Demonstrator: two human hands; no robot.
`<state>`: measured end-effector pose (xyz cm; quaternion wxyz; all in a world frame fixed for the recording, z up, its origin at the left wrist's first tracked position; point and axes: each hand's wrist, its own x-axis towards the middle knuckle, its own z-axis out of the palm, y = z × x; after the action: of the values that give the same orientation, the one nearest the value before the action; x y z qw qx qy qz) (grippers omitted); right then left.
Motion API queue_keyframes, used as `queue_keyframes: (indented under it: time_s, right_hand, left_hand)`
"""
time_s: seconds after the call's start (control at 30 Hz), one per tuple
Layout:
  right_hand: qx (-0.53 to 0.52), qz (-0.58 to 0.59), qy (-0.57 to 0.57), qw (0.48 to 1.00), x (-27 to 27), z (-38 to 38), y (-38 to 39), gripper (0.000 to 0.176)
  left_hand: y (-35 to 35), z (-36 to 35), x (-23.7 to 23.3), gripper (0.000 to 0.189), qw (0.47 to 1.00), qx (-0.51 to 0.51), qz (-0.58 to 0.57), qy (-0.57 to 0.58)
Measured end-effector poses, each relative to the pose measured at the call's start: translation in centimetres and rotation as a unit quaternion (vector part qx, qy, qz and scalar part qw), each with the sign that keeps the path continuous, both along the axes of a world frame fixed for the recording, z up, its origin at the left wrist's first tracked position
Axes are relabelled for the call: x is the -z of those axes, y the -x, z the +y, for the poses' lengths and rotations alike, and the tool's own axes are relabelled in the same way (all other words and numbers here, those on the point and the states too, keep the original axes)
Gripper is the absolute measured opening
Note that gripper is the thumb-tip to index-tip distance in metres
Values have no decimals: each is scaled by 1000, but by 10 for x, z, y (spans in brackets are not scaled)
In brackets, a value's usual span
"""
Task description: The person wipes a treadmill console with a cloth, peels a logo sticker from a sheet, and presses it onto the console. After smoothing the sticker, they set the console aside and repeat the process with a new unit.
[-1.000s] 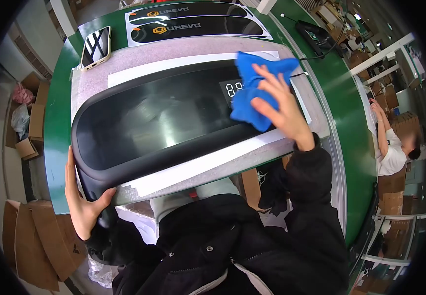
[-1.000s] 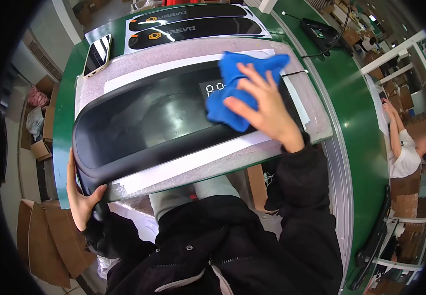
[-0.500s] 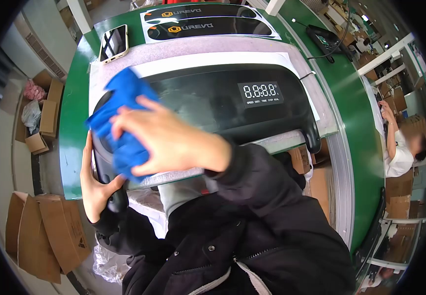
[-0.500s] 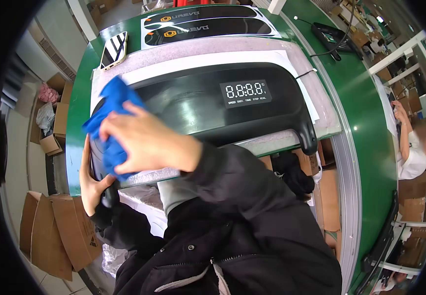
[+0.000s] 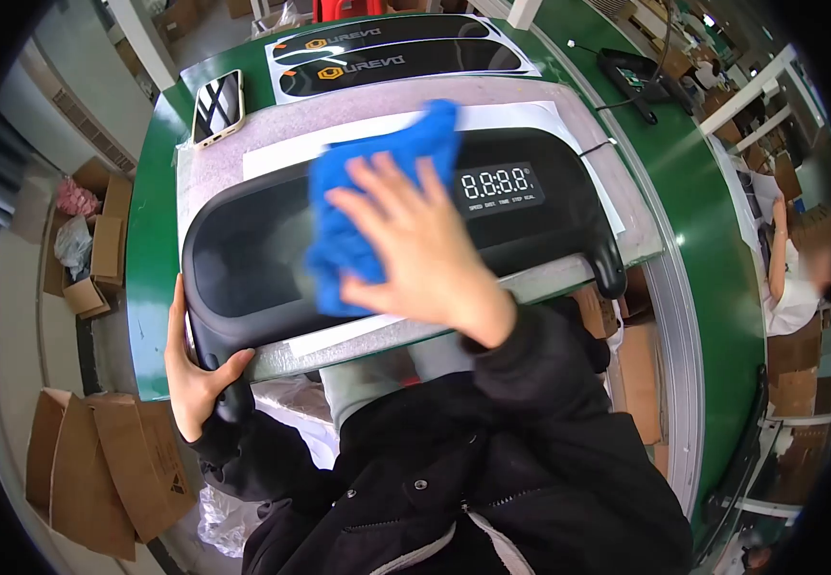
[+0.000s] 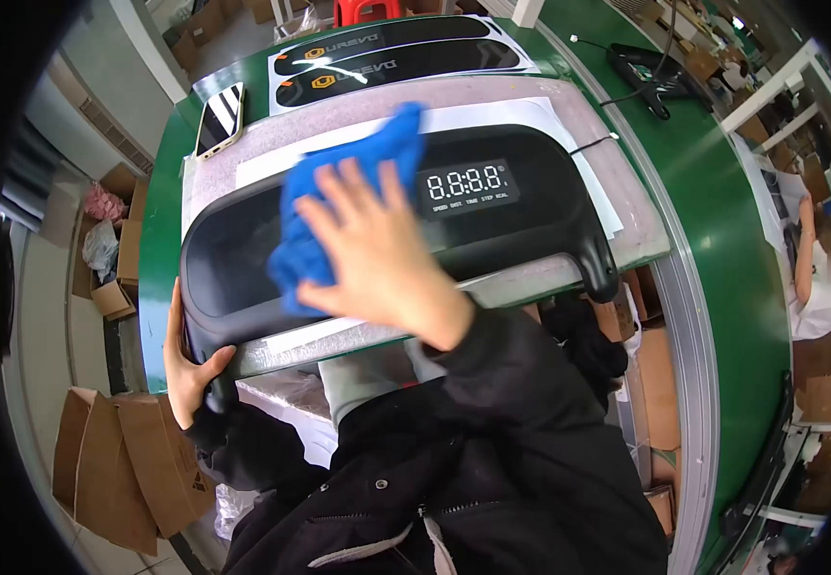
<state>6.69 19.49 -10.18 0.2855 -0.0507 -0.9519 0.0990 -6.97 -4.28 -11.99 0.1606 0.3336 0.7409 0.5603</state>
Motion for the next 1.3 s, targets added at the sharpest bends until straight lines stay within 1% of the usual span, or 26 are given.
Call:
queue_keyframes:
  time_s: [0.07,0.1,0.13,0.2,0.3,0.33,0.37,0.4,0.43,0.47,0.53,0.6,0.67,0.73,0.8,0.87,0.9,0.93,0.97,1.0,1.03,1.07,1.1,1.13,1.17,1.3]
  right_hand:
    - [-93,8,56,994,6,-51,51,68]
    - [-122,13,64,990,8,-72,72,68]
    - [-156,30,72,985,12,-91,91,65]
    - [-203,-43,80,975,11,-112,110,60]
    - [-232,4,109,967,18,-99,93,63]
    - [-238,43,113,964,21,-90,78,64]
    - [-228,17,107,968,19,-75,60,65]
    - [-208,-11,89,974,13,-54,37,65]
    - [-180,-26,80,980,10,-29,14,66]
    - [-149,-42,84,984,6,-2,-9,66]
    - [-29,-86,51,995,-5,55,-61,62]
    - [124,-72,29,989,-4,108,-113,58]
    - [240,-25,185,953,-11,140,-154,50]
    - [336,-71,212,915,-12,169,-189,44]
    - [404,76,126,903,-9,178,-204,41]
    - [423,224,7,878,-11,184,-202,42]
    - [435,208,-38,875,-11,187,-201,41]
    - [422,115,-35,899,-2,195,-206,40]
    - [403,23,-34,914,15,207,-212,40]
    - [381,-69,-35,921,32,213,-210,40]
    - [406,-40,-97,908,46,211,-200,41]
    - [401,-34,-83,912,48,208,-198,41]
    - [396,-29,-73,915,48,208,-201,42]
    - [392,-26,-61,918,46,209,-203,42]
    - [396,-23,-52,917,45,206,-202,43]
    - [389,-21,-50,920,44,206,-202,43]
  left_hand:
    - [4,-4,8,99,1000,7,13,5]
    - [3,-4,10,92,1000,4,19,-11]
    - [8,-19,10,80,992,-29,-43,111]
    - [20,-29,21,70,981,-14,-117,155]
    - [12,-27,19,63,993,-30,-54,99]
    - [12,-20,20,75,997,-5,-61,50]
    - [10,-12,16,81,1000,7,-5,18]
    - [5,-4,12,88,998,19,50,-14]
    - [2,-2,6,98,1000,11,11,18]
    - [3,-3,3,98,999,15,20,44]
    - [6,-4,-3,98,994,21,38,95]
    - [4,0,-18,101,983,16,72,168]
    - [6,3,-38,103,960,24,95,264]
    - [8,11,-59,107,894,53,258,364]
    - [22,27,-80,97,841,57,384,377]
    - [41,63,-102,82,853,77,391,336]
    - [51,89,-109,73,860,107,379,324]
    - [61,119,-112,65,865,135,368,313]
    - [69,150,-116,67,880,199,298,312]
    - [83,180,-106,61,880,227,254,332]
    - [84,205,-100,64,891,210,207,345]
    - [103,227,-78,69,880,170,282,343]
    - [119,253,-61,69,864,139,285,391]
    - [126,271,-54,71,880,125,220,402]
    - [135,285,-40,71,878,67,225,417]
    - [202,309,-1,53,838,38,282,466]
